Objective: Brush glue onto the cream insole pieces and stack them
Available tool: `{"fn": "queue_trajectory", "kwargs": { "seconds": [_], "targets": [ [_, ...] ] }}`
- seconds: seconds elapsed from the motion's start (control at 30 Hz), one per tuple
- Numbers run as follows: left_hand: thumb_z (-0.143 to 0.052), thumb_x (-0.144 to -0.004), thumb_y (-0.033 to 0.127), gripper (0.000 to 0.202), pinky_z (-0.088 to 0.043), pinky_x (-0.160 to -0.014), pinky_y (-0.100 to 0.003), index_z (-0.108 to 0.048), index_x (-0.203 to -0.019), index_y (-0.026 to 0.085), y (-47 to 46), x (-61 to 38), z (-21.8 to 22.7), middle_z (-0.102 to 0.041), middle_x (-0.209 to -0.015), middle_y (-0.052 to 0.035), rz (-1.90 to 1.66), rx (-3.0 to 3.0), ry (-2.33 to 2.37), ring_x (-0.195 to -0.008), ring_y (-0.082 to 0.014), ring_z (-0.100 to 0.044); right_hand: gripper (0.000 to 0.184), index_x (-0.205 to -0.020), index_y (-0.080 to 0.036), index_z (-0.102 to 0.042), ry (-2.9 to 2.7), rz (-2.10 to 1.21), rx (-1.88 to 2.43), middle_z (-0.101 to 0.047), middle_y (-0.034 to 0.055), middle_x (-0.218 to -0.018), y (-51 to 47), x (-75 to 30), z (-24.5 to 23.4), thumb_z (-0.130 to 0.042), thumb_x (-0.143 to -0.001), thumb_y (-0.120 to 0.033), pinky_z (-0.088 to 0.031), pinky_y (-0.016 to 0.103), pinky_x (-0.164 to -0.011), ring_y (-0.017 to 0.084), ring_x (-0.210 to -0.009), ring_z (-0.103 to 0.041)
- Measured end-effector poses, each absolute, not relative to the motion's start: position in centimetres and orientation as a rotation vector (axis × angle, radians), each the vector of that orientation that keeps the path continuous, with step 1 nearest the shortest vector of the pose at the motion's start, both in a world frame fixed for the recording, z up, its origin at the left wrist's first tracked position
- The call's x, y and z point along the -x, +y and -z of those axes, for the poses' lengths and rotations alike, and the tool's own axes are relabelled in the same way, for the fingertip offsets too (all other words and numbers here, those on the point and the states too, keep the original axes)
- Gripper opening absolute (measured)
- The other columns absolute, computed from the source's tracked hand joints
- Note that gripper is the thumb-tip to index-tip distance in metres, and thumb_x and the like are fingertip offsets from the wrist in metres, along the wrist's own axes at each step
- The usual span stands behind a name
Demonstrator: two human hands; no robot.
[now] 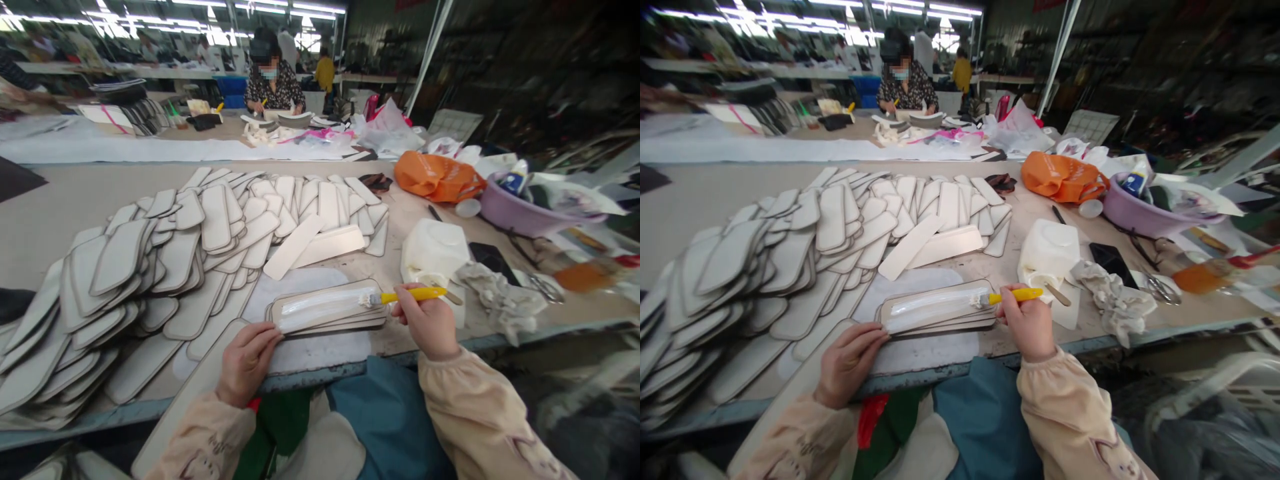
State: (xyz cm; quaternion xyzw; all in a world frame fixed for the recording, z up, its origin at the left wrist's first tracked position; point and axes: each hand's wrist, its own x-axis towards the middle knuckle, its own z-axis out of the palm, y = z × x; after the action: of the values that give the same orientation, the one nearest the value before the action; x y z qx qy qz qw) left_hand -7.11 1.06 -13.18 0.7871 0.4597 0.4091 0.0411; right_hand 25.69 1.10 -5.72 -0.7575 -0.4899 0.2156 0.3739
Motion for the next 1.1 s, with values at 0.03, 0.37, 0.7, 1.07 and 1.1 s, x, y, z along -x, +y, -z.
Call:
{"fn": "queue_trajectory", "kwargs": {
  "seconds": [0.03,0.37,0.7,1.07,1.1],
  "targets": [
    [-0.064,-0.082,0.02,0.011,-0.055,-0.08,-0.028,-0.071,-0.09,0.022,1.1,7.1,13.2,-0.069,-0.094,-0.0033,-1.254,-2.419,1.4,-0.085,-0.0149,-0.065,0.041,-0.066,-0.018,-0.065,-1.241,-0.506,1.959,-0.064,0.0002,-0.053,0.9,-26.2,5.8,-0.049,-0.087,-0.049,-0.045,0.027,-0.06,0.014,-0.049,-0.059],
    [-0.065,-0.082,0.019,0.011,-0.054,-0.082,-0.028,-0.07,-0.091,0.021,1.1,7.4,13.4,-0.068,-0.095,-0.0035,-1.229,-2.479,1.406,-0.086,-0.0153,-0.065,0.036,-0.082,-0.017,-0.065,-1.11,-0.427,1.76,-0.064,0.0003,-0.056,0.6,-26.4,5.6,-0.049,-0.086,-0.049,-0.046,0.028,-0.054,0.015,-0.047,-0.058],
    [-0.065,-0.081,0.021,0.01,-0.056,-0.079,-0.028,-0.071,-0.089,0.021,1.4,7.2,13.1,-0.069,-0.093,-0.0042,-1.245,-2.504,1.386,-0.084,-0.016,-0.066,0.048,-0.058,-0.019,-0.062,-1.176,-0.497,1.795,-0.071,0.0055,-0.071,1.7,-26.0,7.2,-0.044,-0.086,-0.054,-0.049,0.028,-0.064,0.015,-0.055,-0.062],
    [-0.061,-0.083,0.022,0.011,-0.058,-0.076,-0.03,-0.071,-0.087,0.021,0.6,6.4,11.9,-0.069,-0.091,-0.0055,-1.209,-2.363,1.461,-0.083,-0.0157,-0.066,0.033,-0.084,-0.019,-0.059,-1.007,-0.845,1.346,-0.061,-0.001,-0.057,0.2,-24.3,5.1,-0.059,-0.081,-0.052,-0.044,0.026,-0.046,0.013,-0.046,-0.053],
    [-0.061,-0.083,0.022,0.011,-0.058,-0.076,-0.03,-0.071,-0.087,0.021,0.6,6.3,12.0,-0.069,-0.091,-0.0056,-1.213,-2.367,1.457,-0.083,-0.0158,-0.066,0.035,-0.086,-0.019,-0.058,-0.994,-0.967,1.283,-0.061,-0.0009,-0.057,0.4,-23.4,5.1,-0.06,-0.08,-0.053,-0.044,0.025,-0.045,0.013,-0.046,-0.054]
  ]
}}
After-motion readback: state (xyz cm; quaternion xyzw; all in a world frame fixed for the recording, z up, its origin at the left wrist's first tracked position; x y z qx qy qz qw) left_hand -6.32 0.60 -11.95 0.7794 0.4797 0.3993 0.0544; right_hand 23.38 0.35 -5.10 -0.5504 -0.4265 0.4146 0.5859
